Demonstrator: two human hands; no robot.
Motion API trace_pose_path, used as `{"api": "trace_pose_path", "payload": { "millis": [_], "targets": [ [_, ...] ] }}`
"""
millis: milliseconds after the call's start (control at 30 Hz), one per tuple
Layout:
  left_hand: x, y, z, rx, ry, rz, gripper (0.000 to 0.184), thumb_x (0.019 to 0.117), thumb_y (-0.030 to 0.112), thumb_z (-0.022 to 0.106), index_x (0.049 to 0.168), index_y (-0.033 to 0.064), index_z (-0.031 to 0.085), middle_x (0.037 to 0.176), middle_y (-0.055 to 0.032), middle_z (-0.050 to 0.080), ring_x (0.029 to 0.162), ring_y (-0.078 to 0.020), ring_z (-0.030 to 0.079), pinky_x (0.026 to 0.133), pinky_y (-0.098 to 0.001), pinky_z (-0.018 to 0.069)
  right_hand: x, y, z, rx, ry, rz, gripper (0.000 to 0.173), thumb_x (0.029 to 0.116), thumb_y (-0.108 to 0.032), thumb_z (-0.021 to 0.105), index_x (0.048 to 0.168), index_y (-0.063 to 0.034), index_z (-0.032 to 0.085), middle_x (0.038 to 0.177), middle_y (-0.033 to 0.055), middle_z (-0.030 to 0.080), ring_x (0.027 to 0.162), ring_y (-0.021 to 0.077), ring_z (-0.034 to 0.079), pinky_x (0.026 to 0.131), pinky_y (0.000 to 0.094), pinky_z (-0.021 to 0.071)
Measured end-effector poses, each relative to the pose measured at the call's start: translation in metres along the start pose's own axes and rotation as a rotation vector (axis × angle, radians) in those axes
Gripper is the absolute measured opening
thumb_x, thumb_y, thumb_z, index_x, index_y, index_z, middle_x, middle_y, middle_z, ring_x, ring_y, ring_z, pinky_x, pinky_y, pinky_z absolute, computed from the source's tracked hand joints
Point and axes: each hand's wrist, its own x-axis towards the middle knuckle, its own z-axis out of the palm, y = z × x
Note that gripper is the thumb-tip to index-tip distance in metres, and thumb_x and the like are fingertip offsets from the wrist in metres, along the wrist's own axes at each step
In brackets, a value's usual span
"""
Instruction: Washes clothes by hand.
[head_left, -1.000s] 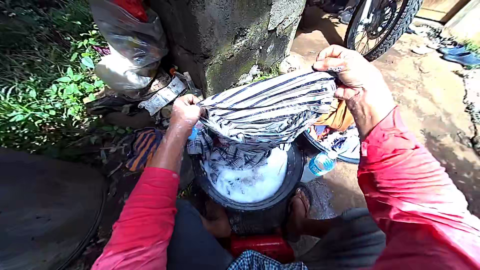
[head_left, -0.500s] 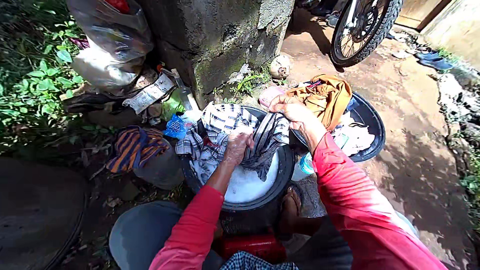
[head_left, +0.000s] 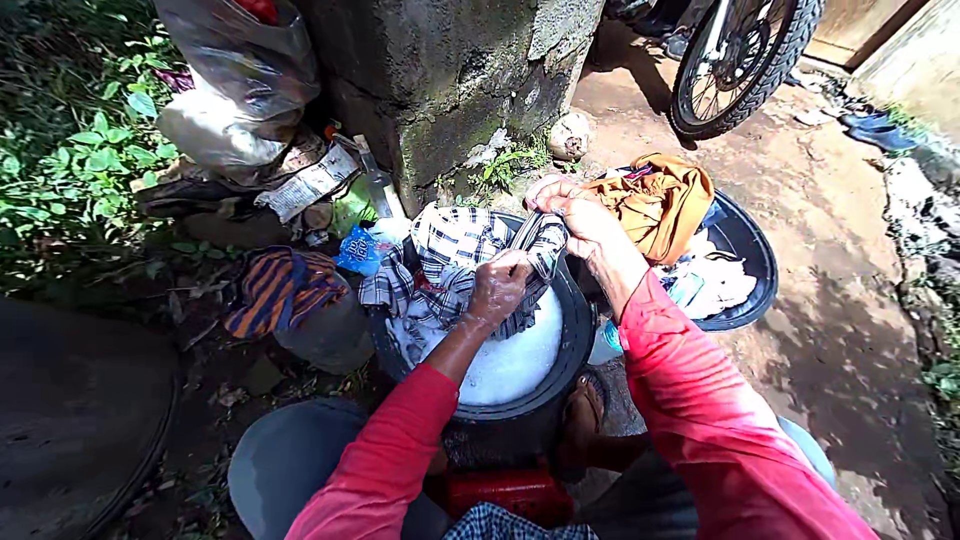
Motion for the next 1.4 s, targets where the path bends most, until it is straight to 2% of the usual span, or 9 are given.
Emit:
{"api": "trace_pose_path", "payload": {
  "millis": [133, 267, 333, 467, 600, 833, 900, 1033, 1400],
  "targets": [
    [0.024, 0.013, -0.025, -0.17, 0.002, -0.161, 0.024, 0.1011, 0.006, 0.052, 0.08, 0.0038, 0.062, 0.07, 0.0034, 0.054, 0.067, -0.0005, 0.05, 0.067, -0.0214, 0.0427, 0.02, 0.015, -0.016, -0.153, -0.078, -0.087, 0.003, 0.1035, -0.008, 0.053, 0.105, -0.0087, 0.056, 0.089, 0.0013, 0.06, 0.075, 0.0075, 0.06, 0.069, 0.0252, 0.0534],
    [0.055, 0.033, -0.049, -0.113, -0.115, -0.233, 0.024, 0.1021, 0.008, 0.054, 0.079, 0.0059, 0.057, 0.069, 0.0026, 0.049, 0.064, -0.004, 0.048, 0.065, -0.0241, 0.0417, -0.02, 0.032, -0.015, -0.625, -0.135, -0.45, 0.076, 0.0833, -0.062, 0.074, 0.141, -0.019, 0.05, 0.145, 0.0113, 0.046, 0.108, 0.0189, 0.057, 0.081, 0.0359, 0.0516],
    [0.07, 0.045, -0.057, -0.065, -0.192, -0.272, 0.026, 0.1034, 0.013, 0.056, 0.078, 0.007, 0.057, 0.067, 0.001, 0.049, 0.062, -0.0072, 0.048, 0.063, -0.0275, 0.0413, -0.038, 0.032, 0.001, -0.825, -0.083, -0.542, 0.086, 0.0733, -0.043, 0.089, 0.144, -0.0145, 0.049, 0.15, 0.0211, 0.041, 0.117, 0.035, 0.058, 0.085, 0.052, 0.0542],
    [0.087, 0.053, -0.077, 0.013, -0.32, -0.137, 0.026, 0.1026, 0.018, 0.061, 0.079, 0.0082, 0.056, 0.062, 0.0047, 0.046, 0.055, -0.0023, 0.044, 0.056, -0.0208, 0.0387, -0.06, -0.01, 0.022, -1.072, 0.018, -0.54, 0.024, 0.089, 0.003, 0.063, 0.113, -0.0003, 0.061, 0.105, 0.0222, 0.065, 0.09, 0.037, 0.067, 0.078, 0.0514, 0.0548],
    [0.099, 0.055, -0.101, 0.495, -0.545, 0.058, 0.027, 0.0948, 0.03, 0.072, 0.095, 0.0038, 0.069, 0.082, -0.012, 0.066, 0.079, -0.027, 0.064, 0.073, -0.0496, 0.0502, -0.018, -0.041, 0.002, -0.904, 0.032, -0.494, 0.013, 0.0872, 0.001, 0.056, 0.083, -0.0059, 0.066, 0.077, 0.004, 0.064, 0.074, 0.0132, 0.06, 0.068, 0.0383, 0.0465],
    [0.104, 0.004, -0.122, 0.759, -0.284, -0.409, 0.036, 0.086, 0.001, 0.069, 0.122, 0.003, 0.068, 0.136, -0.0282, 0.053, 0.119, -0.0495, 0.057, 0.095, -0.0681, 0.0467, -0.045, -0.119, -0.045, -0.845, 0.035, -0.572, 0.013, 0.0922, 0.004, 0.055, 0.091, -0.0062, 0.063, 0.079, -0.003, 0.061, 0.069, -0.0005, 0.054, 0.068, 0.019, 0.047],
    [0.102, -0.016, -0.143, 0.584, -0.213, -0.389, 0.027, 0.0864, 0.0, 0.065, 0.112, 0.0014, 0.071, 0.119, -0.0251, 0.063, 0.113, -0.0416, 0.061, 0.094, -0.0632, 0.0465, -0.029, -0.132, -0.08, -0.742, 0.059, -0.554, 0.021, 0.0883, 0.007, 0.057, 0.094, -0.0119, 0.061, 0.079, -0.0105, 0.063, 0.069, -0.0059, 0.059, 0.068, 0.0145, 0.0523],
    [0.102, 0.007, -0.166, 0.11, -0.166, -0.422, 0.01, 0.0902, -0.006, 0.065, 0.095, 0.002, 0.069, 0.083, -0.0002, 0.067, 0.071, -0.0006, 0.06, 0.069, -0.0205, 0.0519, -0.017, -0.14, -0.117, -0.609, 0.087, -0.403, 0.027, 0.0922, 0.011, 0.054, 0.094, -0.0162, 0.056, 0.074, -0.0128, 0.063, 0.062, -0.004, 0.061, 0.062, 0.0172, 0.056],
    [0.102, 0.055, -0.175, -0.194, -0.086, -0.492, 0.019, 0.0991, -0.003, 0.051, 0.093, 0.01, 0.064, 0.075, 0.0063, 0.067, 0.064, -0.0007, 0.064, 0.06, -0.0192, 0.0549, -0.025, -0.145, -0.121, -0.555, 0.162, -0.315, 0.037, 0.087, 0.017, 0.045, 0.103, -0.0148, 0.057, 0.076, -0.0102, 0.062, 0.058, -0.0028, 0.059, 0.058, 0.0172, 0.0547]
  ]
}}
